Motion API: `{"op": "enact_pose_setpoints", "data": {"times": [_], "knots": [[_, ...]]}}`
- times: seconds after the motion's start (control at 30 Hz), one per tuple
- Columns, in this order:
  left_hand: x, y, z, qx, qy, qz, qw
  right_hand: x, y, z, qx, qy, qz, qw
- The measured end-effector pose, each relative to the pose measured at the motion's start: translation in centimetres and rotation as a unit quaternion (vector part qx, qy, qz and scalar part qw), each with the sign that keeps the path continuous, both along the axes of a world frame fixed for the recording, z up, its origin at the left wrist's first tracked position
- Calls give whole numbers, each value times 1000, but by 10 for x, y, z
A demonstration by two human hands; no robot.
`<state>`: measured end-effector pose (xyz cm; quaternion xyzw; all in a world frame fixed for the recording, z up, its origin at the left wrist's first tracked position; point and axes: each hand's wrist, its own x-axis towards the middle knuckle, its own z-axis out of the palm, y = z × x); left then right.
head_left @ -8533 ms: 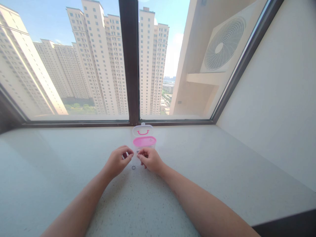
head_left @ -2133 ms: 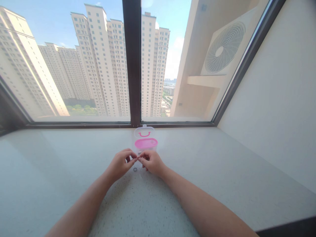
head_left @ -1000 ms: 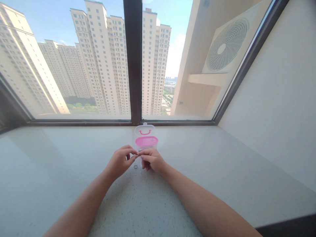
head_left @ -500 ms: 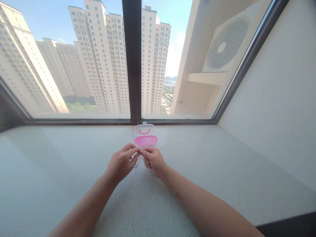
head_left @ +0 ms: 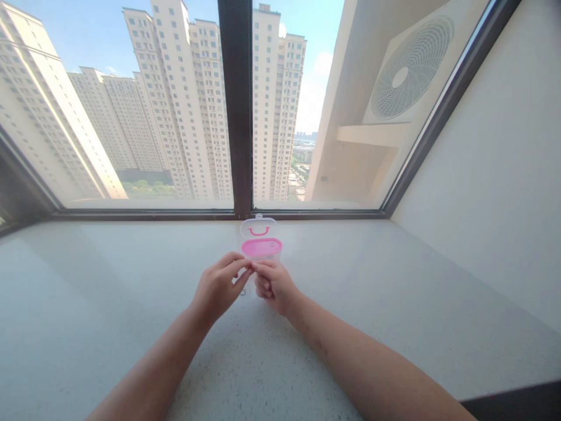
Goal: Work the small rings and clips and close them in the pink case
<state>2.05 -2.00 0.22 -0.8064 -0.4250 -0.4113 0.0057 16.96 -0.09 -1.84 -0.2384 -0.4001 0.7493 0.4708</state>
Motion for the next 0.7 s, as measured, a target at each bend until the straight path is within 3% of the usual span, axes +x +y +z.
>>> {"op": "enact_pose_setpoints", "data": {"times": [0.4,0.57,0.7], "knots": [[-11,9,6,2,-39,25,999,3,16,-9,-48,-16,-34,998],[-20,24,19,11,-63,79,995,0,17,-11,-34,-31,-21,999],[-18,39,19,-28,-67,114,991,-2,18,-13,-24,-34,-20,999]]}}
